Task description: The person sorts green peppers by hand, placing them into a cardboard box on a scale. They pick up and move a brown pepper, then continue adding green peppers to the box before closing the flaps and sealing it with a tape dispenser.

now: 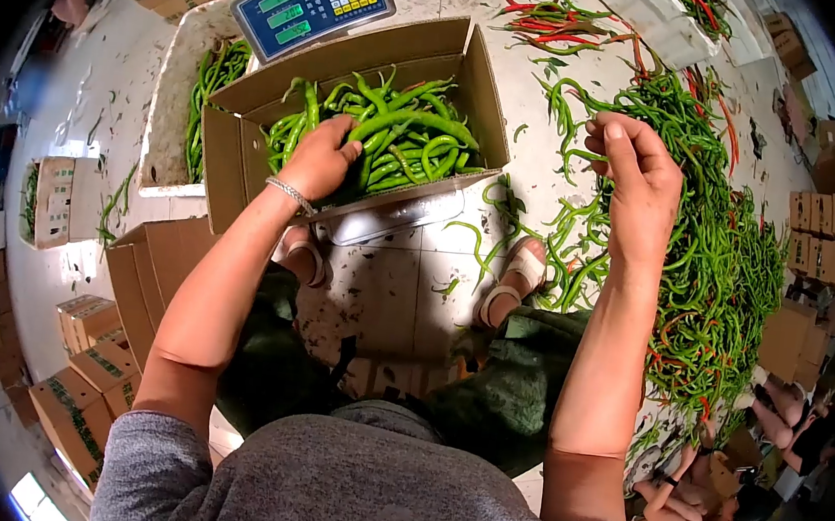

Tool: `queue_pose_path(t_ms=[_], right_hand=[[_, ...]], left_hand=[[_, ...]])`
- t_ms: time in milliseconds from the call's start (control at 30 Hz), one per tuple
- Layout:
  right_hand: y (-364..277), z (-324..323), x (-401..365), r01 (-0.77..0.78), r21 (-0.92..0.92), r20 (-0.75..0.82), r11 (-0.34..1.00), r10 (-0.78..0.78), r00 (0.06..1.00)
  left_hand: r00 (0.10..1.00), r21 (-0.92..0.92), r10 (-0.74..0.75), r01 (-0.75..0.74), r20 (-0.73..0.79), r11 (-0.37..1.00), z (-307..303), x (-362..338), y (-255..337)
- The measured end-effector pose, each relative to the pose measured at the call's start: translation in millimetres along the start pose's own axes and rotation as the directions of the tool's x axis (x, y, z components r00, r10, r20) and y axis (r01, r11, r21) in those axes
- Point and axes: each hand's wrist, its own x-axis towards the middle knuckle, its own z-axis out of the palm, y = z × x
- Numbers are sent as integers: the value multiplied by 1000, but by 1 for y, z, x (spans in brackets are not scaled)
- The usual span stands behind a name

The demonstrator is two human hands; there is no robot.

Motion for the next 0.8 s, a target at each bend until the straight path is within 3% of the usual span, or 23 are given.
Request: queue_pose_path(t_ms=[133,300,400,467,533,600,667,800], right_hand=[[-1,1,-1,3,-6,-2,1000,-3,1000],[1,0,-1,5,1,11,1000,-5,1000],[3,-2,-2,12,5,17,1000,-12,1000],[3,-5,-2,10,-1,3,1000,-10,1000],[3,-7,-2,9,12,-4,1000,-9,1000],[3,-7,-2,5,12,-13,1000,-5,1000],[4,-9,-1,19,14,6,1000,-19,1000],[1,-8,-3,31,9,-4,999,-31,1000]], left_hand=[[996,102,91,-90,-1,991,-3,-12,6],[996,485,14,-53,84,873,-3,-19,22],[996,532,11,-57,90,845,-13,-19,23],[994,560,-112,94,-3,823,-44,-14,27],[980,596,-125,193,-154,779,-74,-6,7],[980,604,-161,201,-120,771,-91,-1,-5],[991,513,-115,135,-71,848,-79,13,-26],[995,155,67,-79,80,985,-35,32,-41]])
